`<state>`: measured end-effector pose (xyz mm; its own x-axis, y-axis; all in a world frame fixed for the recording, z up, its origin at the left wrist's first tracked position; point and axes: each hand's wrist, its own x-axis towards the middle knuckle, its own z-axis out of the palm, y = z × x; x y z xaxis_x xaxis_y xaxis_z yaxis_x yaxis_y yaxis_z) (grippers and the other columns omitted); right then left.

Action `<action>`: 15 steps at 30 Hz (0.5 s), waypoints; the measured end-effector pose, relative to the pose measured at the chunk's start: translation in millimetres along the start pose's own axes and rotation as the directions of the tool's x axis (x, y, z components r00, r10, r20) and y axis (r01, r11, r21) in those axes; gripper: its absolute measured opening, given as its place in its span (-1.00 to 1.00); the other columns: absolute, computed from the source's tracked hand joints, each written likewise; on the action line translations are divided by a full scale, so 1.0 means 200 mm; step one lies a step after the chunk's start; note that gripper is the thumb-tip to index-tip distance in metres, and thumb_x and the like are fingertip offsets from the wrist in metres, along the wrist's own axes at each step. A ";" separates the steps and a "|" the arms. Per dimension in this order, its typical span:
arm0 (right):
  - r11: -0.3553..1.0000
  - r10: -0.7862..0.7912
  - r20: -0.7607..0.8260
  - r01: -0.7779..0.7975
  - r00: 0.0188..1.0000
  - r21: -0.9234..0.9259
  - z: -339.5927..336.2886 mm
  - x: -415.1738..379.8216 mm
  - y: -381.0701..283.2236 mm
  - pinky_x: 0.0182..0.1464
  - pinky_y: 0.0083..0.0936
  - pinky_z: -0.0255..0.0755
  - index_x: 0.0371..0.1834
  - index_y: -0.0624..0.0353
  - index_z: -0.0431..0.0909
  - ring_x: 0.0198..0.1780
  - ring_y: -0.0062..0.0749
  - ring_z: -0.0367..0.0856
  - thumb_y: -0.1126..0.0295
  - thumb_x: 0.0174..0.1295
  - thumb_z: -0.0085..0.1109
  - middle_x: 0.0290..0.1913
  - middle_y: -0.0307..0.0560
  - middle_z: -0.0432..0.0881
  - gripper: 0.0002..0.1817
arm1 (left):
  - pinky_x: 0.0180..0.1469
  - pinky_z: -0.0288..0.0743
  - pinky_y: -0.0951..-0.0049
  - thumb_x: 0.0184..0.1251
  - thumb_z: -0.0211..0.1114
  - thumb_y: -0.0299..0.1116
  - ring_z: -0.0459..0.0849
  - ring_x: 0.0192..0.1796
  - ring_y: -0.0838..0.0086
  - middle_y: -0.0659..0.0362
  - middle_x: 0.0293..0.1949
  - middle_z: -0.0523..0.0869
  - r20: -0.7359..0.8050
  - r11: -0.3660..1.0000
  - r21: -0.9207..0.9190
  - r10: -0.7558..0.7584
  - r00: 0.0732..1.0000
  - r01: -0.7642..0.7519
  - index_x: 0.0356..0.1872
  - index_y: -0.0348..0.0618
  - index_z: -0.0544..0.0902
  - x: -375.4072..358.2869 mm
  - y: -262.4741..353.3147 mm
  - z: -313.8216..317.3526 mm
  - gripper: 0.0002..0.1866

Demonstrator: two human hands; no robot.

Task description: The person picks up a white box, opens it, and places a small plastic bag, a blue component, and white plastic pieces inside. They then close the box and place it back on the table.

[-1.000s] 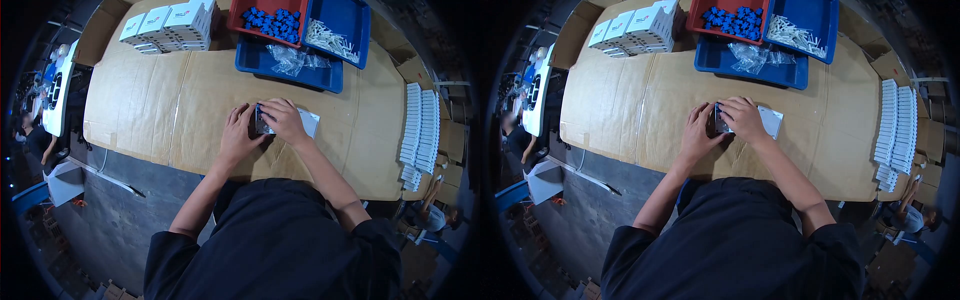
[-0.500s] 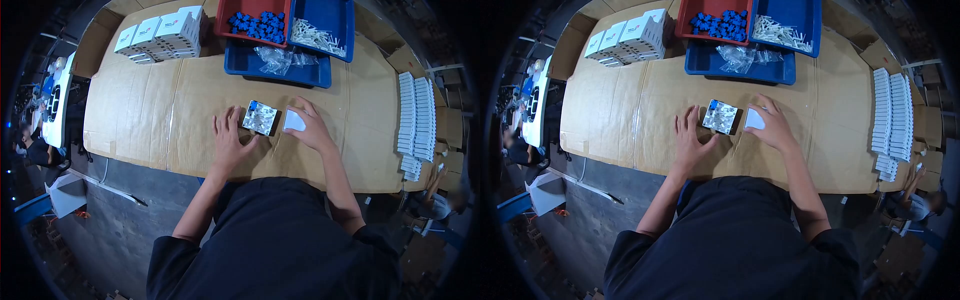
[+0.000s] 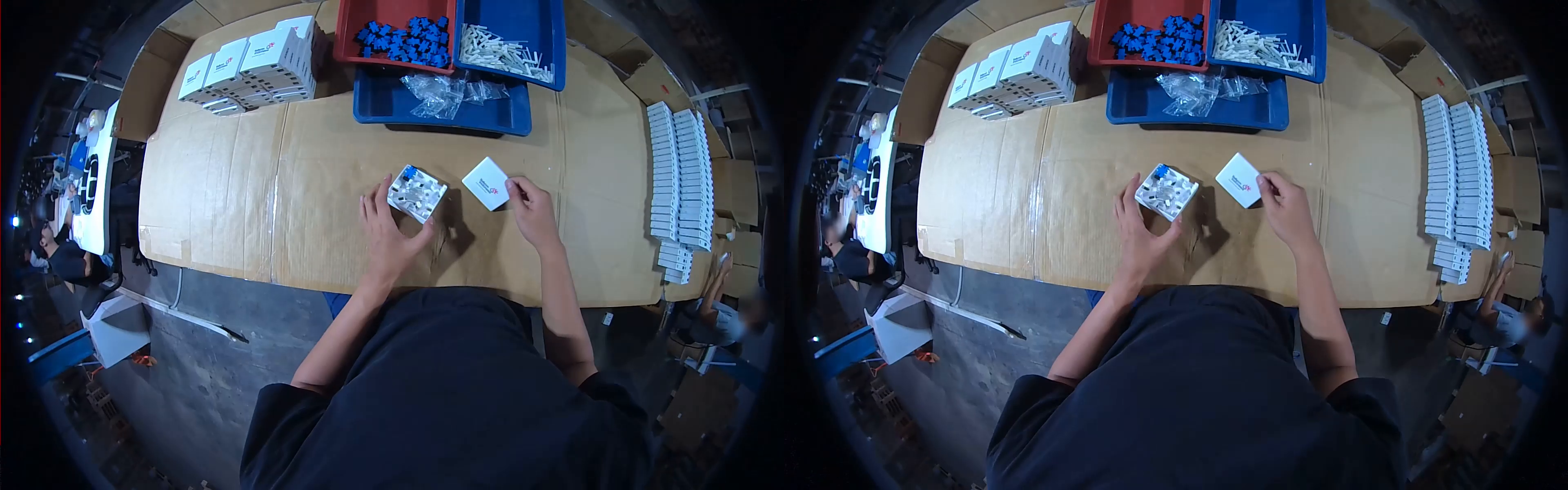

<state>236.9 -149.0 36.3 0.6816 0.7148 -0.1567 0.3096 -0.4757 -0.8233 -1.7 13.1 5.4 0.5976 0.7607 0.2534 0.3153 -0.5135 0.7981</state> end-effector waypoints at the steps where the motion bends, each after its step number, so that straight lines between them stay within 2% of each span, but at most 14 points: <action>1: 0.999 0.036 -0.025 -0.037 0.999 -0.005 0.00 0.02 0.02 -0.11 -0.36 0.58 0.03 0.32 0.69 -0.24 -0.20 0.73 0.26 0.54 0.22 -0.17 0.08 0.78 -0.70 | 0.54 0.17 0.01 0.10 0.59 -0.21 0.42 0.43 0.07 -0.10 0.31 0.43 0.003 0.982 -0.178 -0.055 0.998 0.055 0.59 -0.25 0.23 0.00 0.01 -0.01 0.04; 2: 0.999 0.009 -0.074 -0.012 0.997 -0.037 0.01 0.03 0.06 -0.11 -0.35 0.57 0.05 0.30 0.70 -0.23 -0.20 0.73 0.26 0.54 0.22 -0.16 0.08 0.78 -0.70 | 0.52 0.22 0.08 0.09 0.60 -0.25 0.43 0.42 0.10 -0.10 0.31 0.43 0.015 0.930 -0.351 -0.109 0.994 0.107 0.61 -0.26 0.20 0.00 0.01 -0.02 0.05; 3: 0.997 -0.021 -0.123 0.012 0.992 -0.072 0.03 0.05 0.08 -0.11 -0.35 0.56 0.07 0.29 0.70 -0.22 -0.20 0.72 0.26 0.54 0.22 -0.15 0.07 0.77 -0.70 | 0.47 0.30 0.24 0.16 0.56 -0.36 0.44 0.40 0.18 -0.06 0.34 0.41 -0.012 0.911 -0.412 -0.037 0.999 0.029 0.65 -0.22 0.11 0.02 -0.02 -0.02 0.06; 4: 0.994 -0.052 -0.170 0.034 0.984 -0.108 0.04 0.06 0.09 -0.11 -0.34 0.56 0.08 0.27 0.71 -0.20 -0.20 0.72 0.26 0.54 0.21 -0.14 0.07 0.76 -0.71 | 0.47 0.30 0.23 0.19 0.55 -0.36 0.44 0.40 0.19 -0.05 0.35 0.40 -0.012 0.839 -0.537 -0.111 0.994 0.087 0.66 -0.20 0.09 0.01 -0.02 -0.01 0.06; 5: 0.973 -0.069 -0.143 0.034 0.987 -0.229 0.03 0.06 0.11 0.04 -0.29 0.57 0.22 0.17 0.67 0.00 -0.14 0.71 0.22 0.46 0.30 0.03 0.07 0.72 -0.63 | 0.48 0.30 0.22 0.22 0.54 -0.37 0.43 0.40 0.20 -0.04 0.36 0.39 -0.001 0.746 -0.651 -0.185 0.983 0.140 0.67 -0.18 0.07 -0.01 -0.02 0.00 0.05; 6: 0.955 -0.136 -0.154 0.088 0.979 -0.283 0.04 0.05 0.08 0.09 -0.27 0.57 0.26 0.14 0.64 0.06 -0.11 0.69 0.19 0.42 0.35 0.09 0.06 0.70 -0.57 | 0.49 0.29 0.21 0.24 0.53 -0.38 0.43 0.40 0.22 -0.02 0.37 0.39 0.022 0.634 -0.752 -0.255 0.967 0.184 0.67 -0.17 0.04 -0.01 0.01 -0.01 0.05; 7: 0.931 -0.202 -0.163 0.138 0.966 -0.338 0.07 0.03 0.04 0.14 -0.25 0.56 0.31 0.12 0.61 0.13 -0.09 0.67 0.17 0.37 0.39 0.14 0.05 0.67 -0.50 | 0.49 0.31 0.24 0.45 0.39 -0.34 0.47 0.40 0.25 -0.03 0.37 0.44 0.042 0.599 -0.777 -0.257 0.965 0.193 0.69 -0.12 0.00 -0.01 0.04 -0.02 -0.08; 8: 0.901 -0.269 -0.169 0.186 0.948 -0.392 0.10 0.02 0.01 0.19 -0.23 0.56 0.36 0.09 0.58 0.19 -0.07 0.64 0.15 0.32 0.44 0.20 0.05 0.64 -0.43 | 0.49 0.32 0.25 0.51 0.32 -0.29 0.49 0.40 0.27 -0.04 0.37 0.47 0.099 0.493 -0.833 -0.314 0.944 0.252 0.68 -0.12 0.02 -0.01 0.04 -0.02 -0.14; 9: 0.901 -0.235 -0.121 0.170 0.964 -0.398 0.11 0.00 -0.01 0.28 -0.15 0.53 0.41 0.10 0.53 0.29 0.02 0.58 0.10 0.21 0.53 0.28 0.04 0.58 -0.28 | 0.48 0.33 0.26 0.57 0.26 -0.24 0.51 0.40 0.28 -0.04 0.37 0.50 0.163 0.377 -0.875 -0.362 0.918 0.304 0.68 -0.11 0.04 -0.01 0.04 -0.02 -0.20; 10: 0.873 -0.274 -0.125 0.192 0.953 -0.449 0.14 -0.01 -0.01 0.29 -0.13 0.53 0.40 0.11 0.54 0.30 0.04 0.57 0.10 0.20 0.54 0.30 0.04 0.57 -0.28 | 0.48 0.34 0.27 0.64 0.20 -0.19 0.53 0.39 0.30 -0.05 0.37 0.53 0.229 0.256 -0.902 -0.400 0.887 0.348 0.67 -0.11 0.05 0.00 0.04 -0.02 -0.25; 11: 0.840 -0.313 -0.126 0.212 0.941 -0.499 0.18 -0.02 0.02 0.29 -0.11 0.52 0.40 0.12 0.54 0.31 0.05 0.56 0.10 0.19 0.55 0.31 0.03 0.56 -0.27 | 0.45 0.40 0.24 0.75 -0.11 0.13 0.54 0.44 0.26 -0.05 0.41 0.59 0.277 0.257 -0.876 -0.424 0.862 0.408 0.63 -0.11 0.24 0.01 0.05 0.00 -0.32; 12: 0.805 -0.350 -0.124 0.231 0.928 -0.547 0.20 -0.02 0.03 0.29 -0.09 0.52 0.39 0.13 0.54 0.32 0.07 0.55 0.10 0.18 0.56 0.33 0.03 0.55 -0.27 | 0.44 0.42 0.23 0.74 -0.14 0.15 0.56 0.42 0.24 -0.03 0.40 0.59 0.330 0.196 -0.877 -0.418 0.846 0.439 0.61 -0.11 0.27 0.01 0.07 -0.01 -0.32; 13: 0.832 -0.313 -0.112 0.216 0.943 -0.511 0.21 -0.02 0.04 0.34 -0.08 0.49 0.41 0.12 0.53 0.36 0.13 0.51 0.13 0.19 0.55 0.39 0.07 0.50 -0.27 | 0.43 0.43 0.22 0.74 -0.18 0.18 0.58 0.40 0.23 -0.02 0.39 0.60 0.382 0.135 -0.873 -0.409 0.829 0.469 0.59 -0.12 0.31 0.02 0.08 -0.01 -0.31; 15: 0.864 -0.358 -0.115 0.281 0.927 -0.418 0.21 -0.01 0.02 0.38 -0.13 0.47 0.47 0.11 0.49 0.37 0.05 0.52 0.19 0.20 0.54 0.40 0.05 0.51 -0.24 | 0.38 0.49 0.16 0.72 -0.27 0.28 0.67 0.31 0.17 -0.03 0.35 0.64 0.494 0.002 -0.841 -0.404 0.770 0.540 0.52 -0.15 0.40 0.04 0.13 -0.02 -0.25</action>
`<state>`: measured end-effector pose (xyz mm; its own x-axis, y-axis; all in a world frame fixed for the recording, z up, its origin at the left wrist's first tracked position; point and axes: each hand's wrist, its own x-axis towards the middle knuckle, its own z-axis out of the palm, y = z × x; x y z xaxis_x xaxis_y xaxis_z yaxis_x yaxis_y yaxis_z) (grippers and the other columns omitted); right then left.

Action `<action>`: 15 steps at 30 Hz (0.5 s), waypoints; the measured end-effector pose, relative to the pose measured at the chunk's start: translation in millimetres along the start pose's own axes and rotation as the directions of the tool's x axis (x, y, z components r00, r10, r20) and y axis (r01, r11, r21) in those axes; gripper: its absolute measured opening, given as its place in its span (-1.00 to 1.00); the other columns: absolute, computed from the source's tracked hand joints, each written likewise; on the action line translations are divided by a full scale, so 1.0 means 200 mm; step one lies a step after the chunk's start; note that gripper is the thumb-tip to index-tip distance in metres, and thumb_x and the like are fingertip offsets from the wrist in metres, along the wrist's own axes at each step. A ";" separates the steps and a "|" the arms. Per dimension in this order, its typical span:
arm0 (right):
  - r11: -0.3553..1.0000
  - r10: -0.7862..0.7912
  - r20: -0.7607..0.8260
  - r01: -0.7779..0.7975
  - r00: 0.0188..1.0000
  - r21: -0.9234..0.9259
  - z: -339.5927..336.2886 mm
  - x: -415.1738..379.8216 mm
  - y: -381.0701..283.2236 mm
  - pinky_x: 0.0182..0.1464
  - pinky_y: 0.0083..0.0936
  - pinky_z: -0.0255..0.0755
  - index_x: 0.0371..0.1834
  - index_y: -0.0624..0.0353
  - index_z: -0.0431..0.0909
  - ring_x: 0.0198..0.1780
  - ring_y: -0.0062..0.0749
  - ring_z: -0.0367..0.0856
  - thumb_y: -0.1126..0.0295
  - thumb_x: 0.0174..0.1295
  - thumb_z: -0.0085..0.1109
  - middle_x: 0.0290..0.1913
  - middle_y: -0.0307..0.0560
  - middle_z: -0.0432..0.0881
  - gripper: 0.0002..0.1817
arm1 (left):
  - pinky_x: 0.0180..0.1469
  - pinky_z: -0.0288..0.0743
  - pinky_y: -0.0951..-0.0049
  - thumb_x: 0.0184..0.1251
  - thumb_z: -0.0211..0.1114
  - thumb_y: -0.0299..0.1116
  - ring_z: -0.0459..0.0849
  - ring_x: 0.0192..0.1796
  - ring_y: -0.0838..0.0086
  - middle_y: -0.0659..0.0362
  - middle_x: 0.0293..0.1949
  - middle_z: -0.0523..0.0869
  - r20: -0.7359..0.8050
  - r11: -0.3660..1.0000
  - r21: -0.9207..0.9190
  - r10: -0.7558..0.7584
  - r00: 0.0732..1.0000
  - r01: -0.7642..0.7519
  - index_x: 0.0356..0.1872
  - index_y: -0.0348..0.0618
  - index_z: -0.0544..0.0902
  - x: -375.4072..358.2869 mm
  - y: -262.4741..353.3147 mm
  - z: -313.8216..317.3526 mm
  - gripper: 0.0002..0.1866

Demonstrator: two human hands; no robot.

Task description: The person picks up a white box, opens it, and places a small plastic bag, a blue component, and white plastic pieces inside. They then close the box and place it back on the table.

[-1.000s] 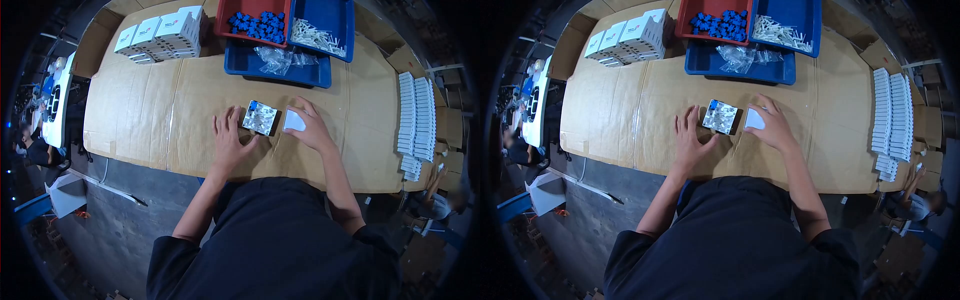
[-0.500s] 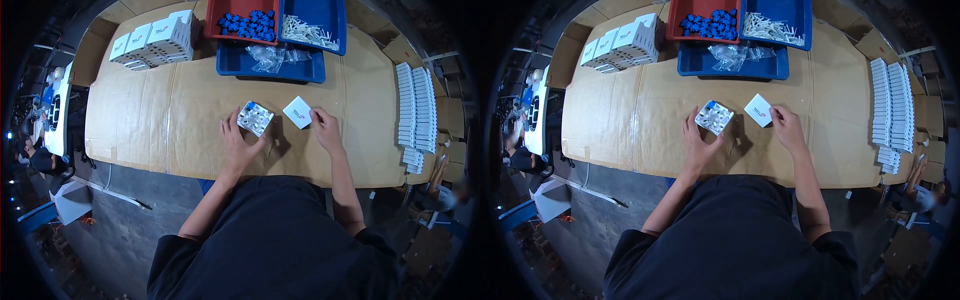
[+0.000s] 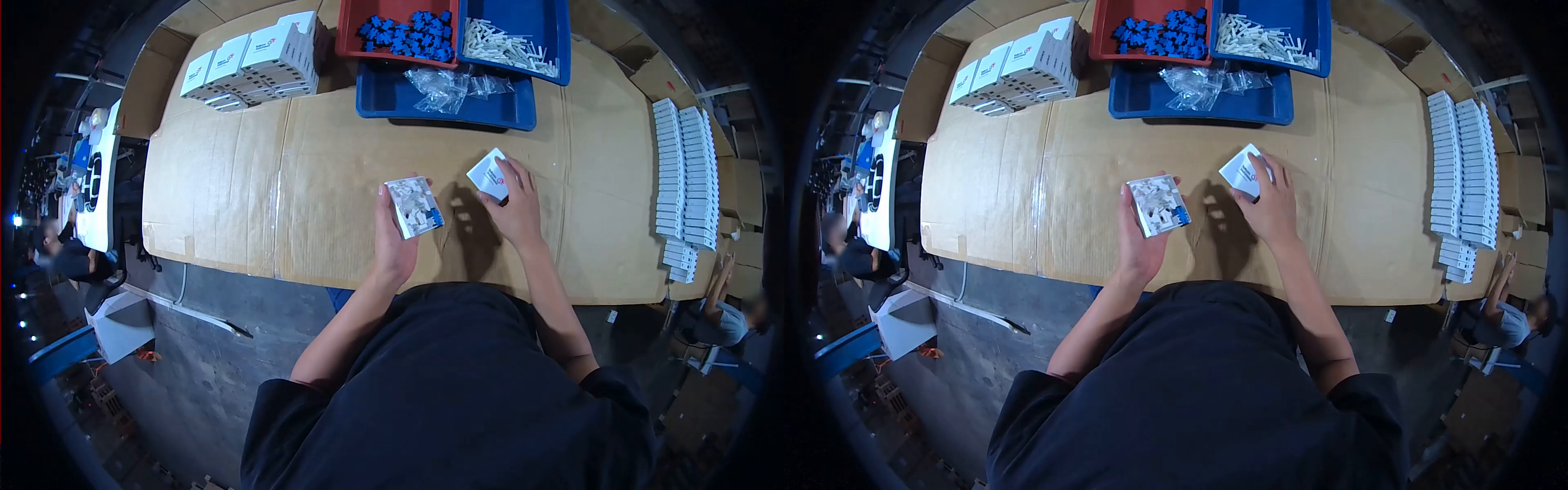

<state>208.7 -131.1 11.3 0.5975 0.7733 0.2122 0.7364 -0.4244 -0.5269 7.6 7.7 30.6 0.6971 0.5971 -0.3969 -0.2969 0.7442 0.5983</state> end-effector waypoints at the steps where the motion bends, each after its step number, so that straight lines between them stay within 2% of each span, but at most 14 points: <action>1: 0.998 -0.019 -0.013 0.020 1.000 0.056 -0.02 0.02 -0.02 0.39 -0.16 0.45 0.50 0.10 0.47 0.38 0.01 0.53 0.23 0.20 0.54 0.40 0.04 0.52 -0.23 | 0.37 0.50 0.15 0.71 -0.28 0.30 0.68 0.29 0.15 -0.03 0.35 0.64 0.015 0.998 -0.037 -0.056 0.998 0.057 0.52 -0.15 0.40 -0.01 0.02 0.01 -0.23; 2: 0.955 0.026 0.075 -0.047 0.997 0.294 -0.04 0.03 -0.05 0.43 -0.18 0.42 0.55 0.09 0.41 0.42 -0.03 0.51 0.21 0.24 0.49 0.43 0.03 0.50 -0.20 | 0.36 0.51 0.14 0.70 -0.29 0.32 0.69 0.28 0.14 -0.04 0.34 0.65 0.034 0.991 -0.073 -0.113 0.993 0.115 0.52 -0.14 0.40 -0.02 0.03 0.03 -0.21; 4: 0.697 0.055 0.264 -0.226 0.963 0.680 -0.11 0.07 -0.14 0.50 -0.23 0.34 0.65 0.09 0.29 0.49 -0.12 0.48 0.18 0.31 0.40 0.49 0.02 0.47 -0.16 | 0.33 0.55 0.10 0.65 -0.34 0.41 0.71 0.26 0.11 -0.05 0.30 0.66 0.081 0.970 -0.126 -0.199 0.977 0.208 0.52 -0.14 0.40 -0.02 0.03 0.04 -0.14; 7: 0.500 -0.136 0.358 -0.248 0.924 0.830 -0.17 0.14 -0.19 0.55 -0.24 0.26 0.69 0.17 0.19 0.46 -0.17 0.50 0.03 0.43 0.19 0.49 -0.01 0.47 -0.16 | 0.34 0.57 0.05 0.65 -0.36 0.41 0.70 0.27 0.09 -0.06 0.30 0.65 0.128 0.941 -0.157 -0.281 0.951 0.299 0.52 -0.15 0.38 -0.03 0.05 0.09 -0.13; 8: 0.428 -0.129 0.355 -0.271 0.926 0.862 -0.14 0.15 -0.20 0.56 -0.22 0.23 0.64 0.22 0.25 0.42 -0.18 0.54 -0.12 0.51 0.00 0.47 0.00 0.49 -0.20 | 0.34 0.57 0.03 0.66 -0.36 0.40 0.70 0.27 0.08 -0.07 0.30 0.65 0.140 0.935 -0.156 -0.299 0.944 0.320 0.52 -0.15 0.38 -0.03 0.05 0.10 -0.13; 11: 0.240 -0.066 0.454 -0.427 0.889 0.872 -0.17 0.20 -0.29 0.49 -0.22 0.33 0.59 0.21 0.31 0.39 -0.22 0.57 -0.18 0.57 -0.04 0.44 0.00 0.52 -0.23 | 0.35 0.56 -0.04 0.67 -0.38 0.38 0.69 0.28 0.06 -0.10 0.31 0.64 0.156 0.919 -0.162 -0.336 0.929 0.359 0.52 -0.17 0.37 -0.04 0.06 0.14 -0.15; 12: 0.285 -0.069 0.466 -0.430 0.882 0.857 -0.16 0.21 -0.29 0.42 -0.25 0.42 0.54 0.20 0.37 0.36 -0.24 0.59 -0.23 0.58 -0.07 0.42 0.00 0.55 -0.23 | 0.37 0.56 -0.06 0.68 -0.39 0.37 0.69 0.29 0.05 -0.10 0.31 0.64 0.150 0.916 -0.169 -0.341 0.928 0.364 0.52 -0.18 0.37 -0.04 0.07 0.16 -0.15; 15: 0.305 -0.119 0.439 -0.388 0.890 0.870 -0.16 0.22 -0.33 0.37 -0.35 0.45 0.51 0.15 0.43 0.29 -0.36 0.60 -0.04 0.68 -0.10 0.36 -0.05 0.59 -0.42 | 0.40 0.54 -0.10 0.68 -0.40 0.36 0.68 0.30 0.03 -0.12 0.30 0.63 0.174 0.911 -0.183 -0.340 0.924 0.369 0.51 -0.20 0.36 -0.04 0.07 0.18 -0.15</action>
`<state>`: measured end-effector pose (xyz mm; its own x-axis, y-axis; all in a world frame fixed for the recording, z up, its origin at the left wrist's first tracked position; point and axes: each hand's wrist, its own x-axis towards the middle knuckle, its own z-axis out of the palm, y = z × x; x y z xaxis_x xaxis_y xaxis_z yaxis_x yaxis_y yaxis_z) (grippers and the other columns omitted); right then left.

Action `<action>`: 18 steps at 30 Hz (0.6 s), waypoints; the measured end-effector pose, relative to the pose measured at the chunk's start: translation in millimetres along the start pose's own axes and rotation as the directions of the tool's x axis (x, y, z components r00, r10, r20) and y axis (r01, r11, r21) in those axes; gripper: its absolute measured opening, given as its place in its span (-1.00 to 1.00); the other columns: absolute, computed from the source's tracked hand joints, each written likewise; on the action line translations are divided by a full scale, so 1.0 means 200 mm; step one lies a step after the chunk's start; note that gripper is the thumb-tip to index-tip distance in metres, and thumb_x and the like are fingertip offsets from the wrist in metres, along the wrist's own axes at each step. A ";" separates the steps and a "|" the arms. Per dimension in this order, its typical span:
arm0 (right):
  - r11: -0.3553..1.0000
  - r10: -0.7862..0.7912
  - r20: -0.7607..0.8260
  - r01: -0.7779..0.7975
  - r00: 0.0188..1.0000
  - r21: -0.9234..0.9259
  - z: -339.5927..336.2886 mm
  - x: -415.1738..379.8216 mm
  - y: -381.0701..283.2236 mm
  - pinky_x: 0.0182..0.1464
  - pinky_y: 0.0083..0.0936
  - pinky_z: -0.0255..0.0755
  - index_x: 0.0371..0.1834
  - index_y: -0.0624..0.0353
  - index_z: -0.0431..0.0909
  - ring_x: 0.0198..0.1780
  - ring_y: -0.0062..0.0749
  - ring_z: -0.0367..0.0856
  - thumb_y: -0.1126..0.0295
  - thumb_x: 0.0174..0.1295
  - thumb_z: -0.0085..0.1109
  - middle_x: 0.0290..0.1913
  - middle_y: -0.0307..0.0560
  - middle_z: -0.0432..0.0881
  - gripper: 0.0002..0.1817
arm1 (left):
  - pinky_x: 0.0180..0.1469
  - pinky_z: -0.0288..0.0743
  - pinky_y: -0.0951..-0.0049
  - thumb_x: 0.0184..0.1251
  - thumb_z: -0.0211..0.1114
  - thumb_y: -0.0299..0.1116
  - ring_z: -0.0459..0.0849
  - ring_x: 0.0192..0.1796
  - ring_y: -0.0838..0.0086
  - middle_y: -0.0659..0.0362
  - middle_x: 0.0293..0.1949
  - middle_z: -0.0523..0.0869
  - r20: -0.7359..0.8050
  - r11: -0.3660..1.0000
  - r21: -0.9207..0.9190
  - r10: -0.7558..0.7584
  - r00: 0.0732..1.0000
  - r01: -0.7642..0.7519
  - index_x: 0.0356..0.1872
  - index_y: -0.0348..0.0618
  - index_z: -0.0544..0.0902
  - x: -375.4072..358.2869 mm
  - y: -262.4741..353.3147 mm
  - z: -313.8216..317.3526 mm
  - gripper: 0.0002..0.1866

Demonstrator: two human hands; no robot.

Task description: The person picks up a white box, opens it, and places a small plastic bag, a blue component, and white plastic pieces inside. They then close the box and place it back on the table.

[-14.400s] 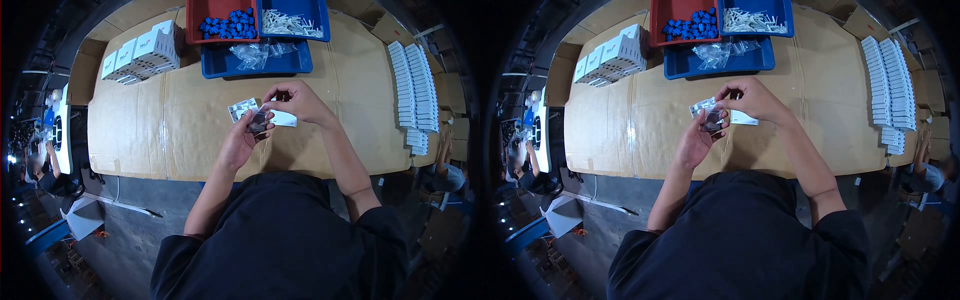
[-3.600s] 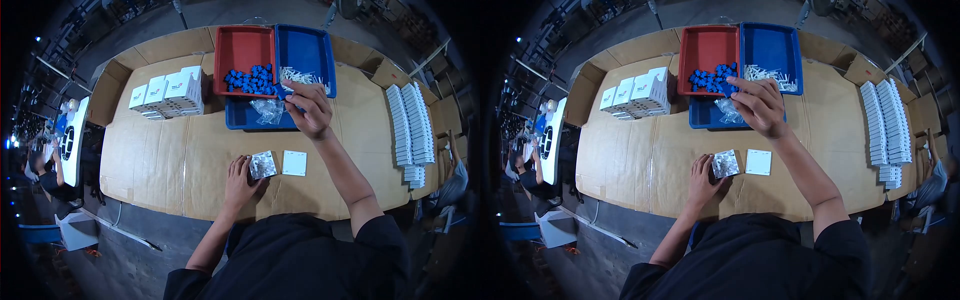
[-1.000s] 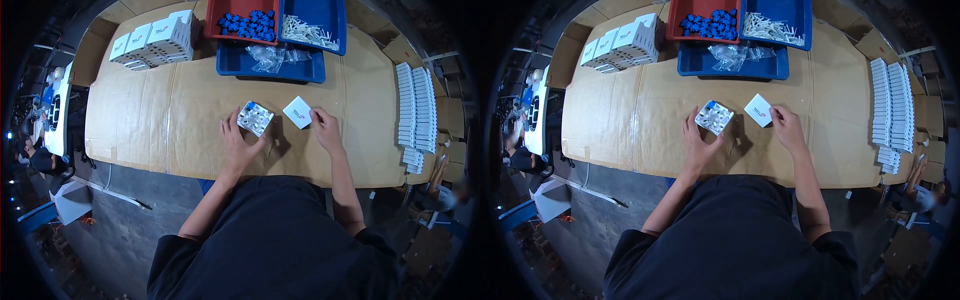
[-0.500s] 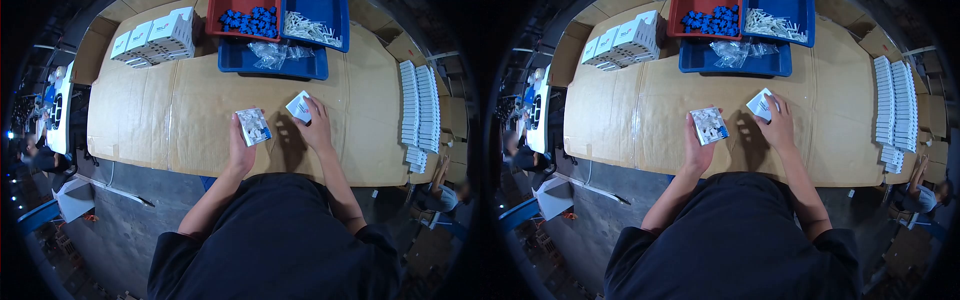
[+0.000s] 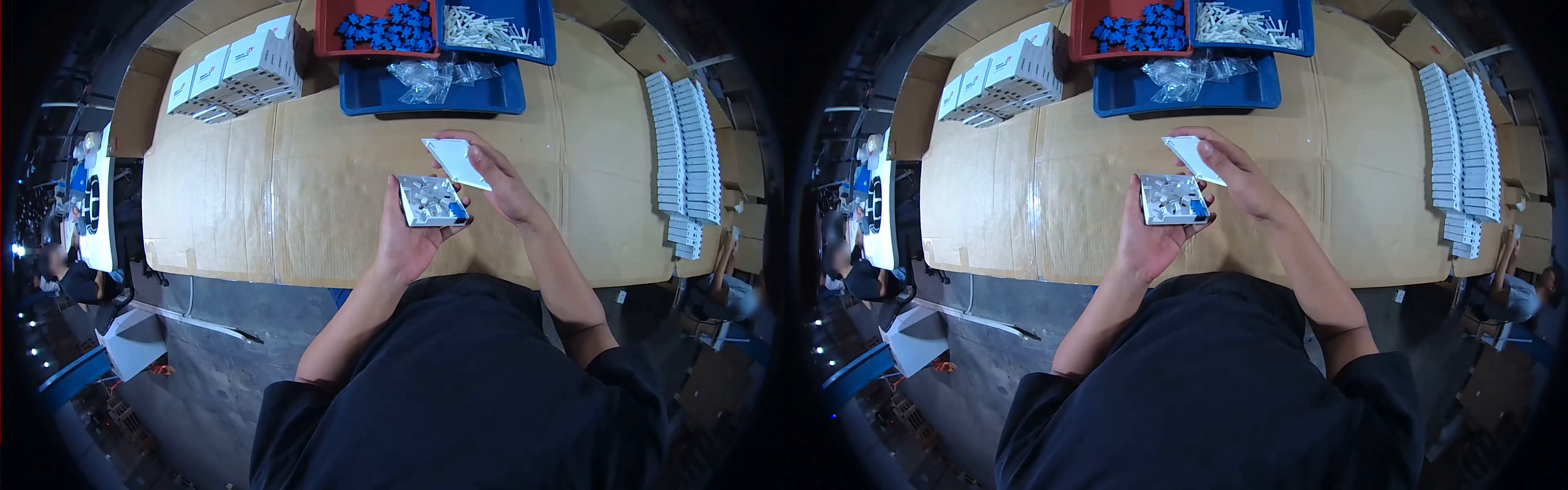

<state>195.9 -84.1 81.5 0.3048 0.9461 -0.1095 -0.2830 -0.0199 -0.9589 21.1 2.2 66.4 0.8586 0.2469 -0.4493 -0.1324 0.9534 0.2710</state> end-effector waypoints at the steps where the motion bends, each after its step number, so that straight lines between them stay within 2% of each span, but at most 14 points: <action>1: 0.998 -0.044 0.057 0.047 0.997 -0.044 -0.01 0.01 0.00 0.37 -0.34 0.47 0.54 0.13 0.43 0.36 -0.33 0.59 0.01 0.68 -0.07 0.42 -0.09 0.56 -0.44 | 0.41 0.54 -0.11 0.68 -0.41 0.36 0.68 0.30 0.03 -0.12 0.30 0.63 0.014 1.000 -0.005 0.001 1.000 -0.001 0.51 -0.21 0.36 0.00 0.00 0.00 -0.14; 4: 0.994 -0.025 0.084 0.034 0.996 -0.102 0.01 0.02 -0.01 0.39 -0.36 0.46 0.56 0.11 0.44 0.46 -0.30 0.53 0.01 0.69 -0.08 0.45 -0.11 0.55 -0.44 | 0.42 0.55 -0.11 0.68 -0.38 0.37 0.68 0.31 0.03 -0.13 0.30 0.63 0.046 1.000 -0.004 0.003 0.999 -0.003 0.50 -0.24 0.36 0.01 0.00 0.00 -0.13; 7: 0.984 0.040 0.083 -0.025 0.996 -0.179 0.02 0.02 -0.02 0.49 -0.27 0.36 0.59 0.16 0.41 0.45 -0.23 0.53 -0.11 0.64 -0.07 0.46 0.03 0.54 -0.32 | 0.42 0.56 -0.10 0.67 -0.34 0.38 0.68 0.30 0.07 -0.10 0.28 0.65 0.022 1.000 -0.014 0.004 1.000 -0.003 0.50 -0.22 0.36 0.00 0.00 0.01 -0.14; 10: 0.989 0.048 0.126 -0.030 0.991 -0.142 0.04 0.02 -0.01 0.49 -0.29 0.36 0.56 0.13 0.46 0.47 -0.23 0.51 -0.07 0.65 -0.04 0.44 0.03 0.53 -0.37 | 0.43 0.55 -0.11 0.67 -0.32 0.37 0.66 0.34 0.11 -0.05 0.32 0.63 0.012 0.999 -0.036 -0.003 1.000 0.003 0.50 -0.19 0.37 0.00 0.00 0.02 -0.16; 13: 0.960 0.037 0.144 0.004 0.989 -0.279 0.04 0.03 0.00 0.48 -0.35 0.34 0.54 0.14 0.48 0.46 -0.25 0.50 0.00 0.64 0.01 0.39 0.00 0.53 -0.41 | 0.40 0.58 -0.08 0.66 -0.40 0.41 0.66 0.33 0.18 0.03 0.35 0.60 -0.009 1.000 0.000 -0.001 1.000 0.001 0.52 -0.11 0.35 0.01 0.00 0.03 -0.15; 16: 0.944 -0.004 0.185 0.065 0.983 -0.324 0.04 0.04 0.00 0.43 -0.43 0.34 0.53 0.16 0.49 0.38 -0.30 0.51 0.06 0.63 0.05 0.30 -0.04 0.52 -0.44 | 0.42 0.57 -0.07 0.65 -0.39 0.42 0.64 0.36 0.19 0.05 0.38 0.57 -0.001 1.000 0.016 0.010 1.000 -0.010 0.54 -0.10 0.32 0.02 0.00 0.02 -0.15; 18: 0.938 0.016 0.193 0.052 0.981 -0.342 0.04 0.04 -0.01 0.41 -0.45 0.33 0.53 0.17 0.50 0.32 -0.32 0.52 0.09 0.63 0.06 0.26 -0.05 0.52 -0.45 | 0.43 0.57 -0.07 0.65 -0.39 0.42 0.62 0.39 0.19 0.05 0.40 0.55 -0.016 0.999 0.032 0.015 1.000 -0.015 0.55 -0.09 0.31 0.01 0.00 0.04 -0.14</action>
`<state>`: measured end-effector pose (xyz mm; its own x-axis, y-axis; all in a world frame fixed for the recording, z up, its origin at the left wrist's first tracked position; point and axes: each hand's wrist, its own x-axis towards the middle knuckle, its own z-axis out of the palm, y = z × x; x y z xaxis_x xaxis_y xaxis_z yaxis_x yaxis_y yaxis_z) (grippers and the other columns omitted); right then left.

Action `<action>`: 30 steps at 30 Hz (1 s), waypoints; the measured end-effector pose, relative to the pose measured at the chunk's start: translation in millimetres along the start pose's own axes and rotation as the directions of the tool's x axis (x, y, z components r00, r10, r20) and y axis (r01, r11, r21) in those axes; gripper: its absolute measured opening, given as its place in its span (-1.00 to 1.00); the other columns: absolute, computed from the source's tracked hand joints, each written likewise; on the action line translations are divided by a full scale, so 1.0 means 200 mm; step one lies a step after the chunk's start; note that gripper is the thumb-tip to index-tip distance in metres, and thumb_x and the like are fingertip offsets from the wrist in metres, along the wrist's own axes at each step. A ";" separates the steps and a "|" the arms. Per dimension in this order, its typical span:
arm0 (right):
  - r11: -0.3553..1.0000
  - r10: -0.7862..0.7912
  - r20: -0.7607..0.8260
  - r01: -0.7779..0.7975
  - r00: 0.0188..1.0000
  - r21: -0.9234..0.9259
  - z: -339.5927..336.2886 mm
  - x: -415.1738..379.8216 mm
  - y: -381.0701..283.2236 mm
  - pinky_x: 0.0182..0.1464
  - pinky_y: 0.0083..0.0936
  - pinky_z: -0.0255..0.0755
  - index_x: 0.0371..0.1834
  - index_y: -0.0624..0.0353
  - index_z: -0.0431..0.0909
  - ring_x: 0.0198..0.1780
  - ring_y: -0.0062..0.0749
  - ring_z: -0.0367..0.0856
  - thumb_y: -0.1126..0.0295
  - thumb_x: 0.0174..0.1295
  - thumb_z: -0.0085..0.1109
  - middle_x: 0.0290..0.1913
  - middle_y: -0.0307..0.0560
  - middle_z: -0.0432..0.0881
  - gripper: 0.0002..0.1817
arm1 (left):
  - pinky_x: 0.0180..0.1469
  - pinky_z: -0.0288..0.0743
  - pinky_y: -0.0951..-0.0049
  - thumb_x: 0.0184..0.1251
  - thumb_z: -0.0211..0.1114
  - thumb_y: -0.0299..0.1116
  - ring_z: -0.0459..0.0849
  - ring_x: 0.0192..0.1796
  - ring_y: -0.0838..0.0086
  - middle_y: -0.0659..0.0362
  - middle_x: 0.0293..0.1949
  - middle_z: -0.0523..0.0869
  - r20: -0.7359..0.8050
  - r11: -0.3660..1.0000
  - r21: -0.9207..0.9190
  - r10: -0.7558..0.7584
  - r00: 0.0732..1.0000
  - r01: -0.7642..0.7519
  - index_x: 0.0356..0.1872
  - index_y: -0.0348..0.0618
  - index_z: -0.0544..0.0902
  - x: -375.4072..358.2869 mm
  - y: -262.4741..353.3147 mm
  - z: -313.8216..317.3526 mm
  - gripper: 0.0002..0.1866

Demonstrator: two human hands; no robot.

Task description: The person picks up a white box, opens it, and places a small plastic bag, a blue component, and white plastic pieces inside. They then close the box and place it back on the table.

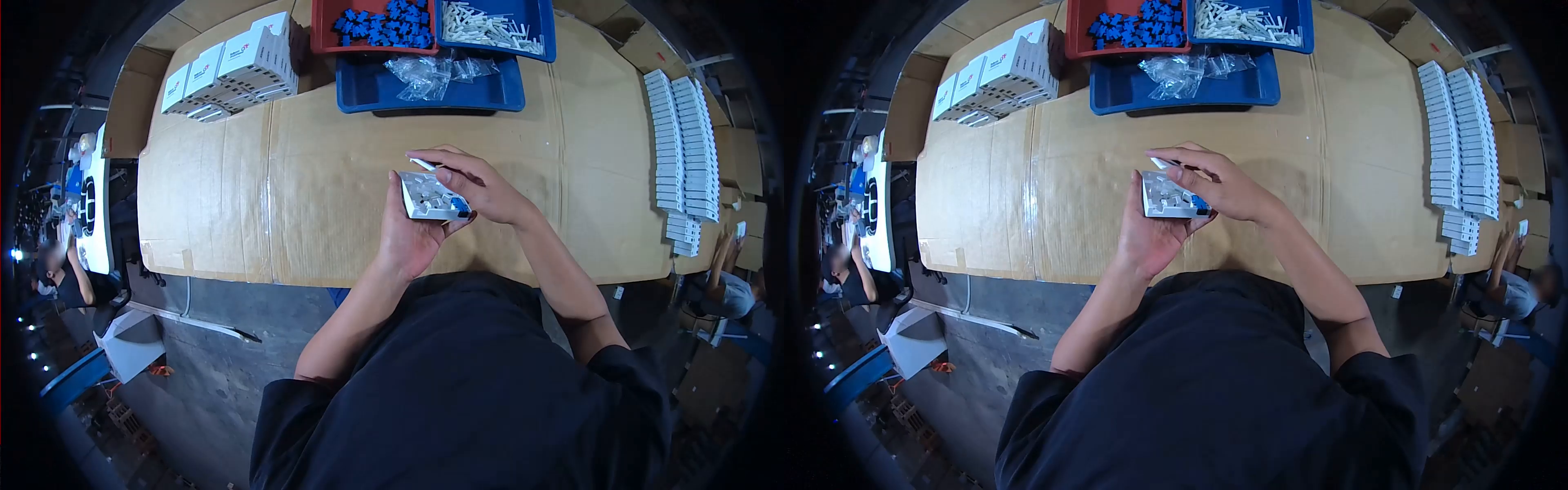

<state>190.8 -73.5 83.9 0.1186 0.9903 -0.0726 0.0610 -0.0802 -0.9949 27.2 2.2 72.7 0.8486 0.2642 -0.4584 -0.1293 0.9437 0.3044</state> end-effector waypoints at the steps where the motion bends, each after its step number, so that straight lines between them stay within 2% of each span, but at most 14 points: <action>1: 1.000 0.008 0.009 -0.008 1.000 -0.007 0.00 0.00 0.00 0.39 -0.46 0.33 0.52 0.17 0.50 0.29 -0.33 0.52 0.11 0.63 0.06 0.24 -0.06 0.52 -0.46 | 0.43 0.56 -0.07 0.65 -0.39 0.42 0.61 0.40 0.19 0.05 0.42 0.53 -0.008 1.000 0.007 0.003 1.000 -0.003 0.56 -0.09 0.31 0.00 0.00 0.01 -0.14; 4: 0.999 0.029 -0.011 -0.029 1.000 -0.020 0.03 0.00 0.00 0.36 -0.48 0.35 0.51 0.18 0.51 0.26 -0.33 0.53 0.13 0.63 0.07 0.21 -0.07 0.51 -0.48 | 0.44 0.54 -0.10 0.64 -0.41 0.44 0.56 0.44 0.16 0.04 0.43 0.52 -0.040 1.000 -0.009 0.005 0.999 -0.006 0.56 -0.07 0.31 0.00 0.00 0.00 -0.13; 10: 0.997 0.060 0.041 -0.057 0.997 -0.060 0.06 0.00 0.07 0.36 -0.47 0.39 0.50 0.20 0.51 0.29 -0.34 0.54 0.11 0.61 0.11 0.26 -0.08 0.54 -0.46 | 0.39 0.55 -0.07 0.62 -0.44 0.46 0.57 0.41 0.16 0.03 0.40 0.53 -0.094 0.996 -0.067 -0.064 0.994 0.058 0.53 0.01 0.34 0.04 -0.02 -0.09 -0.14; 16: 0.998 0.062 0.059 -0.061 0.996 -0.022 0.05 0.00 0.12 0.37 -0.44 0.40 0.46 0.20 0.56 0.30 -0.36 0.56 0.11 0.61 0.13 0.31 -0.06 0.60 -0.48 | 0.36 0.57 -0.04 0.67 -0.44 0.39 0.59 0.37 0.17 0.02 0.38 0.55 -0.086 0.994 -0.083 -0.080 0.993 0.073 0.49 0.00 0.39 0.05 -0.03 -0.10 -0.20; 19: 0.993 0.112 0.075 -0.115 0.991 0.038 0.03 0.01 0.13 0.36 -0.44 0.42 0.44 0.16 0.60 0.28 -0.41 0.60 0.11 0.60 0.15 0.34 -0.06 0.66 -0.50 | 0.34 0.60 -0.06 0.70 -0.35 0.32 0.64 0.30 0.14 0.02 0.31 0.61 -0.087 0.989 -0.129 -0.089 0.992 0.077 0.44 -0.03 0.44 0.05 -0.03 -0.11 -0.27; 22: 0.971 0.202 0.154 -0.218 0.967 0.094 -0.01 0.02 0.15 0.31 -0.48 0.46 0.44 0.12 0.60 0.23 -0.49 0.63 0.10 0.58 0.19 0.30 -0.08 0.73 -0.50 | 0.31 0.62 -0.08 0.71 -0.36 0.29 0.68 0.24 0.09 -0.01 0.28 0.62 -0.067 0.985 -0.123 -0.126 0.990 0.117 0.44 -0.08 0.44 0.07 -0.05 -0.16 -0.27; 28: 0.972 0.231 0.161 -0.234 0.959 -0.004 -0.03 0.03 0.14 0.21 -0.52 0.52 0.41 0.09 0.63 0.14 -0.60 0.65 0.09 0.54 0.26 0.20 -0.12 0.79 -0.51 | 0.29 0.64 -0.10 0.71 -0.33 0.27 0.70 0.22 0.06 -0.03 0.26 0.64 -0.082 0.978 -0.151 -0.159 0.984 0.145 0.43 -0.12 0.45 0.07 -0.05 -0.16 -0.27; 30: 0.973 0.231 0.163 -0.225 0.959 -0.054 -0.03 0.04 0.13 0.10 -0.55 0.55 0.40 0.08 0.64 0.02 -0.65 0.65 0.08 0.55 0.26 0.15 -0.16 0.81 -0.51 | 0.28 0.64 -0.11 0.71 -0.32 0.27 0.71 0.20 0.05 -0.04 0.24 0.66 -0.089 0.973 -0.167 -0.177 0.980 0.161 0.42 -0.14 0.46 0.08 -0.05 -0.17 -0.27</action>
<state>198.4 -69.2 57.2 -0.0340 0.9500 -0.3104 0.0860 -0.3066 -0.9479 24.1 3.1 34.7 0.8087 0.1092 -0.5780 -0.0747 0.9937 0.0833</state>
